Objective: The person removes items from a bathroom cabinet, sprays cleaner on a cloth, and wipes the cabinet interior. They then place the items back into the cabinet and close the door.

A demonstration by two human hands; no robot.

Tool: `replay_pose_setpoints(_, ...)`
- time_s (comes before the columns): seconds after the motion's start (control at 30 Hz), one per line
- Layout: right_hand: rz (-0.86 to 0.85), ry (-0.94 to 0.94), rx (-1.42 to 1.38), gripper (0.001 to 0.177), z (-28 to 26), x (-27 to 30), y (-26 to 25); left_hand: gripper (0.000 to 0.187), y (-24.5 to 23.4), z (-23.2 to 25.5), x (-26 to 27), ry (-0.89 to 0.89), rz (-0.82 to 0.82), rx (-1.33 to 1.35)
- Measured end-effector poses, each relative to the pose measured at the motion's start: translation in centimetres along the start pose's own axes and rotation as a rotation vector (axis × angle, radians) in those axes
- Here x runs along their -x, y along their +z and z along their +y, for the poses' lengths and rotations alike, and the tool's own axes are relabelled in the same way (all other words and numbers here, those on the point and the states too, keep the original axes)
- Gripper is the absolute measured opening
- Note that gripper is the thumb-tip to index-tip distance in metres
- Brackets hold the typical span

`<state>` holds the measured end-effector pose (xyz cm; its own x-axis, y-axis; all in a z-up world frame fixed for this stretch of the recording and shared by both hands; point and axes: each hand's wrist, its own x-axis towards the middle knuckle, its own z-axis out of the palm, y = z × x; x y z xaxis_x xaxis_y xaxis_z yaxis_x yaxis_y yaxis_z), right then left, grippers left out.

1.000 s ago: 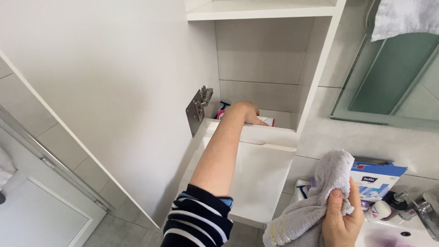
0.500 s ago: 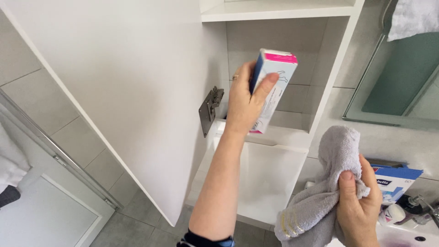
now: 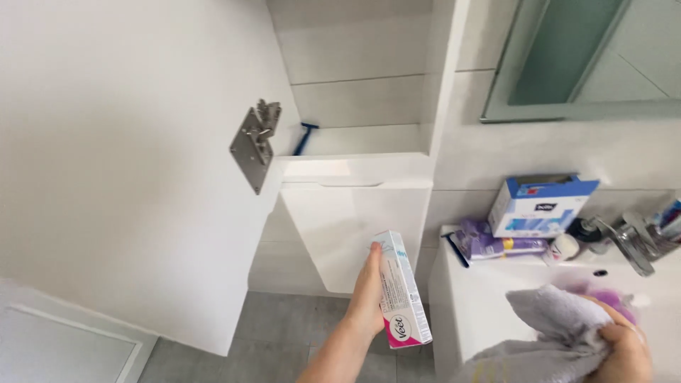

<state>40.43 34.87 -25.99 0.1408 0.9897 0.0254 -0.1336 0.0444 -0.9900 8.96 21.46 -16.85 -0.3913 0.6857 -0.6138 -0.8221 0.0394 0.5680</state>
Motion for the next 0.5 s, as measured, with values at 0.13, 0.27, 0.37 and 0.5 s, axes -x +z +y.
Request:
replay_pose_setpoints(0.13, -0.101, 0.243, 0.221, 0.064, 11.2, -8.8, -18.4, 0.025, -0.8, -7.3, -7.2, -0.222, -0.077, -0.084)
replay_pose_setpoints(0.27, 0.092, 0.027, 0.687, 0.051, 13.6, -4.9, -24.1, 0.074, 0.2, -14.1, -13.4, -0.100, 0.077, -0.549)
replay_pose_setpoints(0.37, 0.141, 0.037, 0.634, 0.046, 13.6, -2.6, -25.3, 0.076, 0.9, -17.6, -16.1, -0.037, 0.185, -0.765)
replay_pose_setpoints(0.5, 0.154, 0.193, 0.527, 0.049, 14.6, -1.2, -26.0, 0.061, 1.0, -22.1, -19.6, 0.081, 0.264, -0.941)
